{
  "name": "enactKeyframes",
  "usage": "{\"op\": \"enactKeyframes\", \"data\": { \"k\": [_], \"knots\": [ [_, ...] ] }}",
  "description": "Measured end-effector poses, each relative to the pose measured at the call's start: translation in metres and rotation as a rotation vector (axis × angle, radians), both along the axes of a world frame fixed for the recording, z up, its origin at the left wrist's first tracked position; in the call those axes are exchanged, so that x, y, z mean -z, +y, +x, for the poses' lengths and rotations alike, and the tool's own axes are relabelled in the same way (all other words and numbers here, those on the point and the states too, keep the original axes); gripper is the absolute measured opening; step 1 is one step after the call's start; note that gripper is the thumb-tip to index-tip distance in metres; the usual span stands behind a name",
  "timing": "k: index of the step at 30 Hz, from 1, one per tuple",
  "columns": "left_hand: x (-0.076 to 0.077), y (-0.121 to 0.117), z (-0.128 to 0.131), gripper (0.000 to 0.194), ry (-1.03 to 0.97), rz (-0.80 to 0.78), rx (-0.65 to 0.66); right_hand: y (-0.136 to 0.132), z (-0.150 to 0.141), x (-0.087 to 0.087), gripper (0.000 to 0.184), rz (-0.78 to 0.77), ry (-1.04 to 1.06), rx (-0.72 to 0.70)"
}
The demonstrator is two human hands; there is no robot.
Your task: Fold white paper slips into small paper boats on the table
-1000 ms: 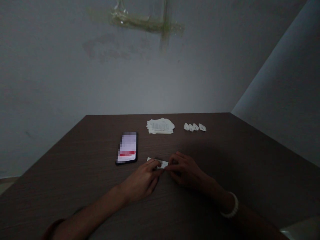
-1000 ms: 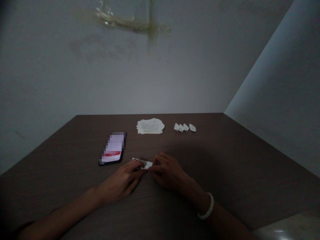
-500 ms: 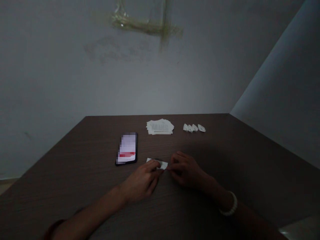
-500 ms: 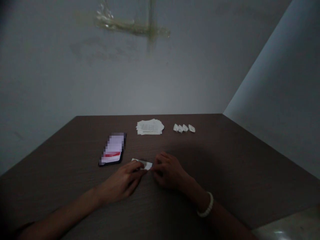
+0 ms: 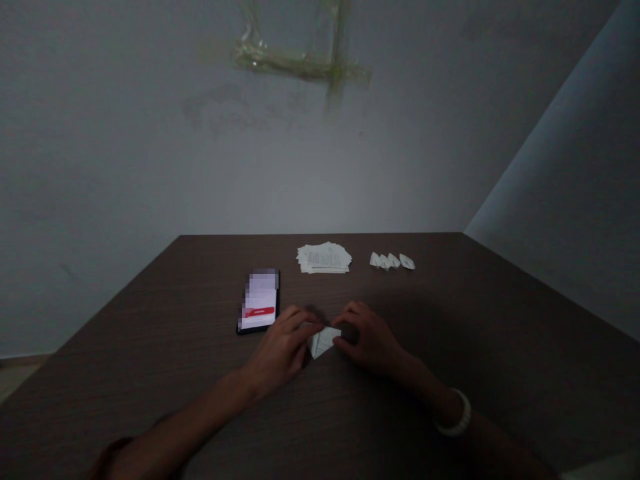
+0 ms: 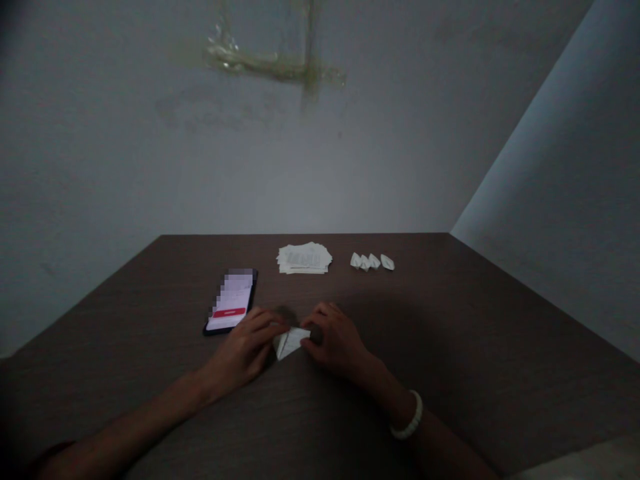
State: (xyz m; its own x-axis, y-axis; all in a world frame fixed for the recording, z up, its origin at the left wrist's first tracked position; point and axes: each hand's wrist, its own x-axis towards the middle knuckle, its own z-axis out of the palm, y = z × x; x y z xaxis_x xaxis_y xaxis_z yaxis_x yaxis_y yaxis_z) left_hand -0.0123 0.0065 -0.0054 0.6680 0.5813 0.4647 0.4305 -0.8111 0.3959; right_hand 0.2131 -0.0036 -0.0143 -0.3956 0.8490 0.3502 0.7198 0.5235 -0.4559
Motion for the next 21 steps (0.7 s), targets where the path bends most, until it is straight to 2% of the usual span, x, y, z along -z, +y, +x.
{"op": "enactKeyframes", "data": {
  "k": [2, 3, 12, 16, 21],
  "knots": [
    [-0.001, 0.005, -0.003, 0.040, 0.037, -0.022, -0.067, 0.002, 0.001, -0.001, 0.041, -0.024, 0.009, 0.001],
    [-0.001, 0.008, -0.005, 0.041, 0.057, -0.039, -0.075, 0.004, 0.002, -0.001, 0.042, -0.035, 0.005, -0.006],
    [0.002, 0.021, -0.009, 0.024, 0.163, -0.145, -0.164, 0.010, 0.001, -0.003, 0.010, -0.070, 0.013, -0.074],
    [-0.001, 0.022, -0.010, 0.004, 0.213, -0.186, -0.133, 0.010, 0.002, -0.004, 0.004, -0.048, 0.010, -0.098],
    [-0.007, 0.022, -0.012, 0.007, 0.252, -0.118, -0.057, 0.012, 0.006, -0.002, 0.004, 0.005, -0.080, -0.148]
  ]
}}
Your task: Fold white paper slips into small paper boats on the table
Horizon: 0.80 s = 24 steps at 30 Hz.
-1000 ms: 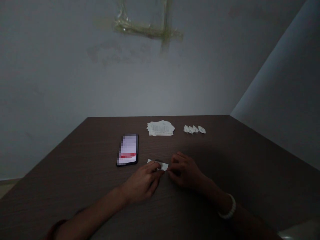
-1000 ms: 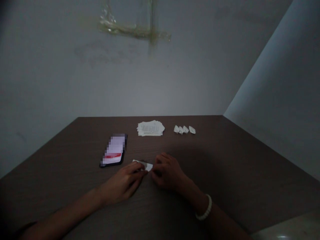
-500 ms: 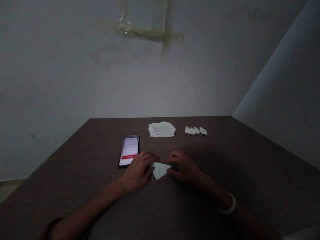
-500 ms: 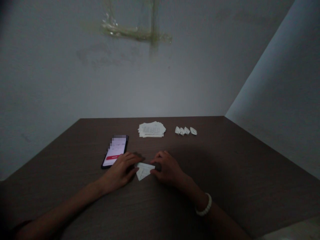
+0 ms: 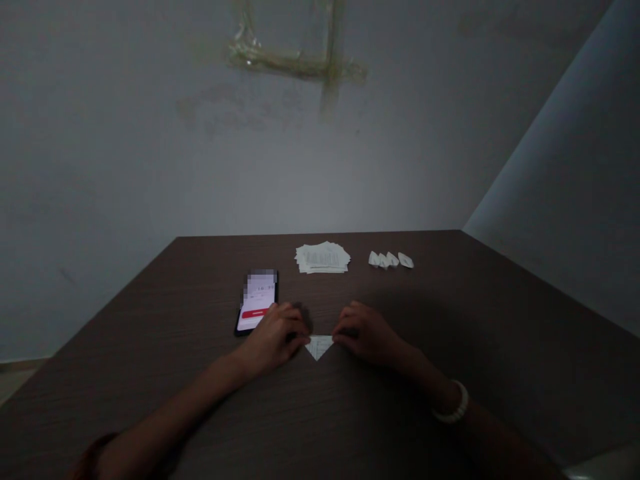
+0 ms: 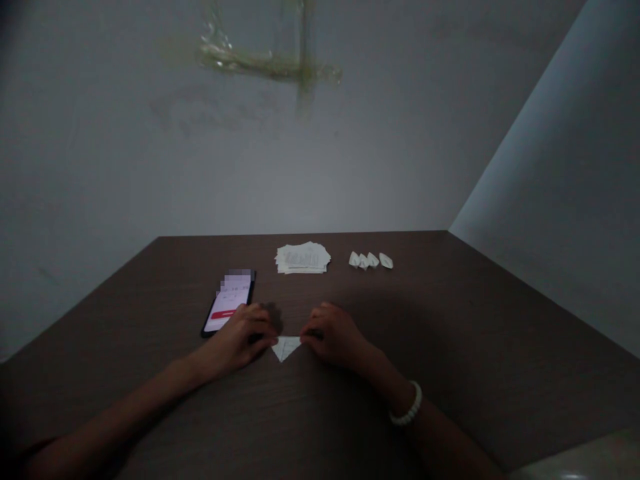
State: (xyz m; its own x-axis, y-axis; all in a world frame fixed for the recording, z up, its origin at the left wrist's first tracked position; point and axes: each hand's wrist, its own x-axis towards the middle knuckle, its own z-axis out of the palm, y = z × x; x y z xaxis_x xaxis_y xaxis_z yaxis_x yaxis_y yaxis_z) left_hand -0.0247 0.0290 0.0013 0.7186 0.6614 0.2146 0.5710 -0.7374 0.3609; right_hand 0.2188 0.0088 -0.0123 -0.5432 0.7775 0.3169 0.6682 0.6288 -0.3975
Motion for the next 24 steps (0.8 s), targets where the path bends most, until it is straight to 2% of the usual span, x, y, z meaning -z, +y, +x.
{"op": "enactKeyframes", "data": {
  "k": [4, 11, 19, 24],
  "knots": [
    [-0.0013, 0.0017, -0.0023, 0.016, 0.006, 0.004, 0.085, 0.0024, 0.0021, 0.0027, 0.007, 0.032, -0.023, -0.021],
    [0.0038, 0.0009, -0.0018, 0.012, -0.042, 0.065, 0.054, 0.0010, 0.0009, -0.0011, 0.010, 0.031, -0.023, 0.001],
    [-0.0018, 0.0002, -0.0034, 0.019, -0.029, 0.095, 0.155, 0.0032, 0.0047, 0.0008, 0.011, 0.087, -0.078, -0.102],
    [-0.0036, -0.0023, -0.0019, 0.022, 0.046, 0.198, 0.193, -0.0006, 0.0040, -0.0033, 0.019, 0.164, -0.164, -0.117]
  ]
}}
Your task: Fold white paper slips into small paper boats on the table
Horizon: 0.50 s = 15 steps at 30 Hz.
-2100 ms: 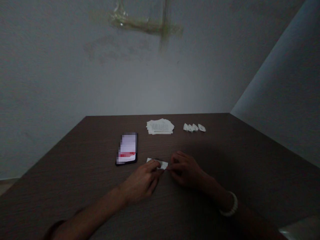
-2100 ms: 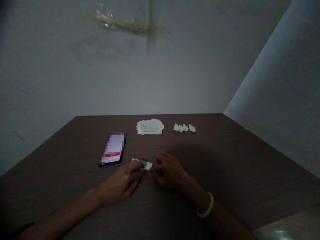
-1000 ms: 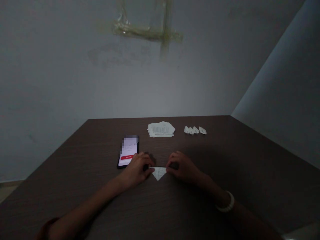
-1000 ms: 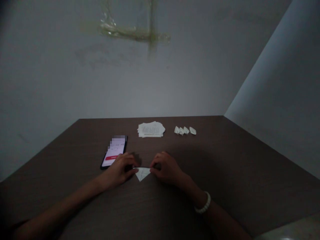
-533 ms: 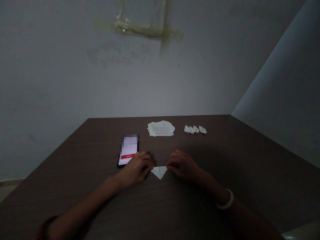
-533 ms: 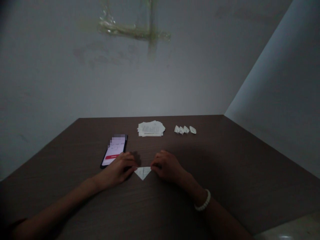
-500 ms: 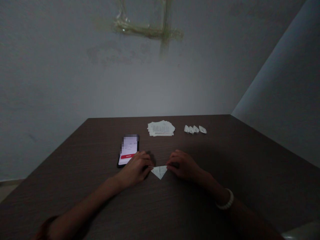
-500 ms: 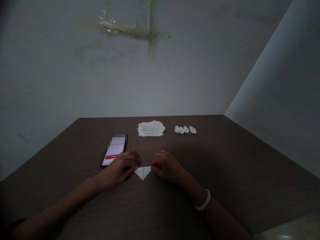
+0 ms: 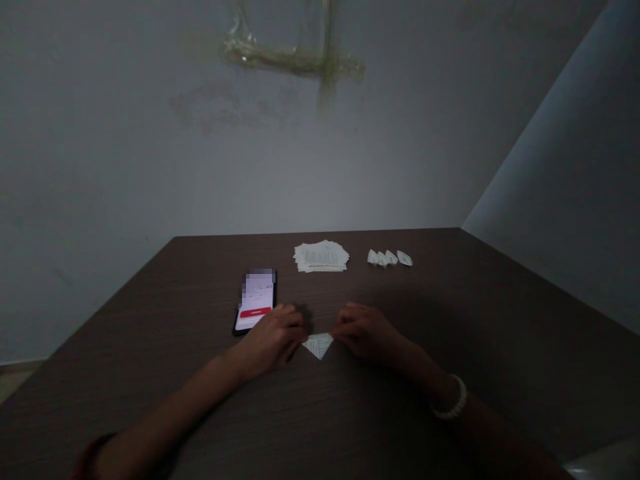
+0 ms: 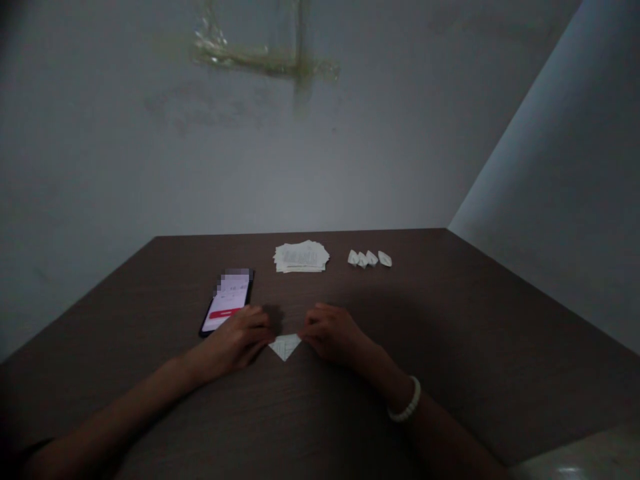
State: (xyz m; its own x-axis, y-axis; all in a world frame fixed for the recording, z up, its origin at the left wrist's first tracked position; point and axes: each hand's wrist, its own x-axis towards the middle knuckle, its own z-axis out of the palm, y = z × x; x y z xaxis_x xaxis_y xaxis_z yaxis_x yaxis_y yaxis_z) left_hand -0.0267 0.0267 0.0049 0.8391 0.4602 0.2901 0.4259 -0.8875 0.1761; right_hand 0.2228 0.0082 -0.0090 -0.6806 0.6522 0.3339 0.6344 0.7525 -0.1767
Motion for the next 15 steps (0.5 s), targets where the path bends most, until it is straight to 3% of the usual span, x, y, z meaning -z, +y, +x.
{"op": "enactKeyframes", "data": {
  "k": [3, 9, 15],
  "knots": [
    [0.0006, -0.0020, 0.0008, 0.020, 0.063, 0.062, 0.006, -0.0024, -0.0012, -0.0022, 0.020, 0.043, -0.052, 0.000],
    [0.0003, -0.0041, 0.0004, 0.039, 0.131, 0.081, 0.022, -0.0028, 0.0002, -0.0010, 0.021, 0.091, -0.120, -0.018],
    [-0.0040, -0.0078, 0.0011, 0.043, 0.148, 0.044, 0.006, -0.0091, 0.0028, -0.0072, 0.017, -0.002, -0.055, 0.005]
  ]
}}
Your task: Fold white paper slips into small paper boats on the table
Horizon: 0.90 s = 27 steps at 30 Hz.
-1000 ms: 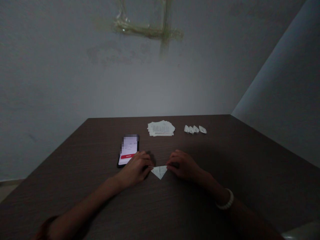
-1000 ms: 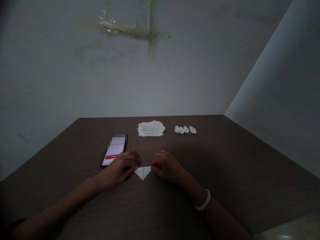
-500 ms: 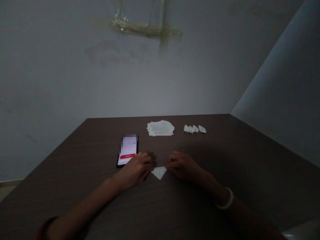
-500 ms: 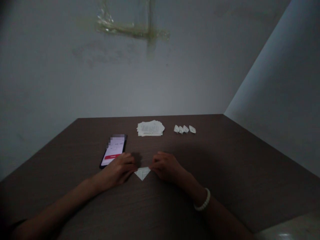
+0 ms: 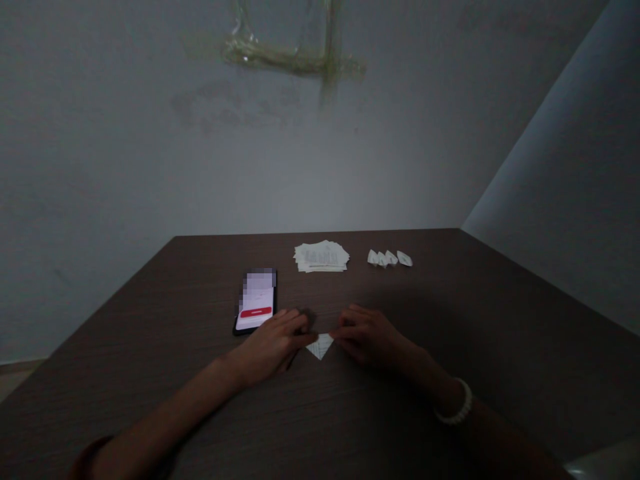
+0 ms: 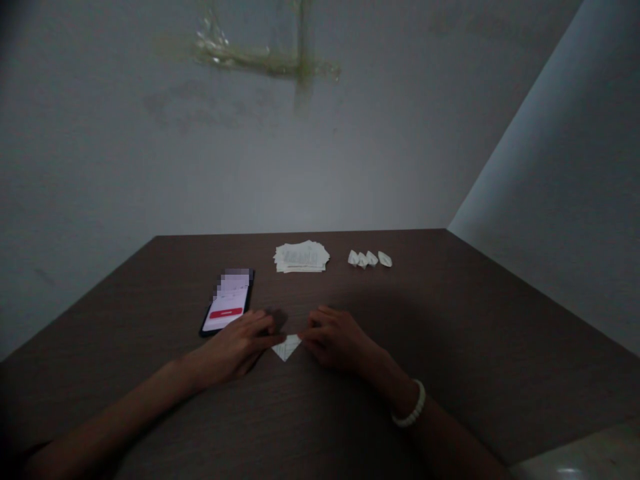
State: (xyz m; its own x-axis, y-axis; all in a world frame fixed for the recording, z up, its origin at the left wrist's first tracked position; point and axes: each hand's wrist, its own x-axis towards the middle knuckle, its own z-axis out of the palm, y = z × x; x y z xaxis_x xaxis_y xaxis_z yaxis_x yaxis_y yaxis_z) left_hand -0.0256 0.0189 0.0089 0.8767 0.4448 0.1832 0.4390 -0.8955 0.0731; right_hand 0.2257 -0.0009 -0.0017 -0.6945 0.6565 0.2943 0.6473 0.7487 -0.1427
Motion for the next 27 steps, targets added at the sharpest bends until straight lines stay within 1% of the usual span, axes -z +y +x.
{"op": "enactKeyframes", "data": {
  "k": [3, 6, 9, 12, 15, 19, 27],
  "knots": [
    [-0.002, -0.004, 0.000, 0.037, -0.015, -0.041, -0.019, -0.003, -0.004, 0.000, 0.020, -0.043, 0.038, 0.030],
    [-0.004, -0.007, -0.001, 0.027, -0.053, -0.080, -0.027, -0.003, -0.011, 0.005, 0.024, -0.032, 0.054, 0.136],
    [-0.004, -0.007, -0.002, 0.022, -0.094, -0.083, -0.040, -0.002, -0.016, 0.010, 0.018, -0.051, 0.077, 0.189],
    [-0.002, -0.006, -0.003, 0.021, -0.137, -0.069, -0.039, -0.002, -0.018, 0.009, 0.013, -0.080, 0.104, 0.209],
    [0.000, -0.006, -0.002, 0.019, -0.164, -0.046, -0.033, -0.003, -0.019, 0.006, 0.011, -0.074, 0.097, 0.157],
    [0.002, -0.007, -0.001, 0.020, -0.178, -0.005, -0.052, -0.005, -0.021, 0.004, 0.024, -0.051, 0.049, 0.036],
    [0.001, -0.008, -0.002, 0.024, -0.154, 0.041, -0.092, -0.004, -0.023, 0.004, 0.024, -0.055, 0.036, 0.046]
  ]
}}
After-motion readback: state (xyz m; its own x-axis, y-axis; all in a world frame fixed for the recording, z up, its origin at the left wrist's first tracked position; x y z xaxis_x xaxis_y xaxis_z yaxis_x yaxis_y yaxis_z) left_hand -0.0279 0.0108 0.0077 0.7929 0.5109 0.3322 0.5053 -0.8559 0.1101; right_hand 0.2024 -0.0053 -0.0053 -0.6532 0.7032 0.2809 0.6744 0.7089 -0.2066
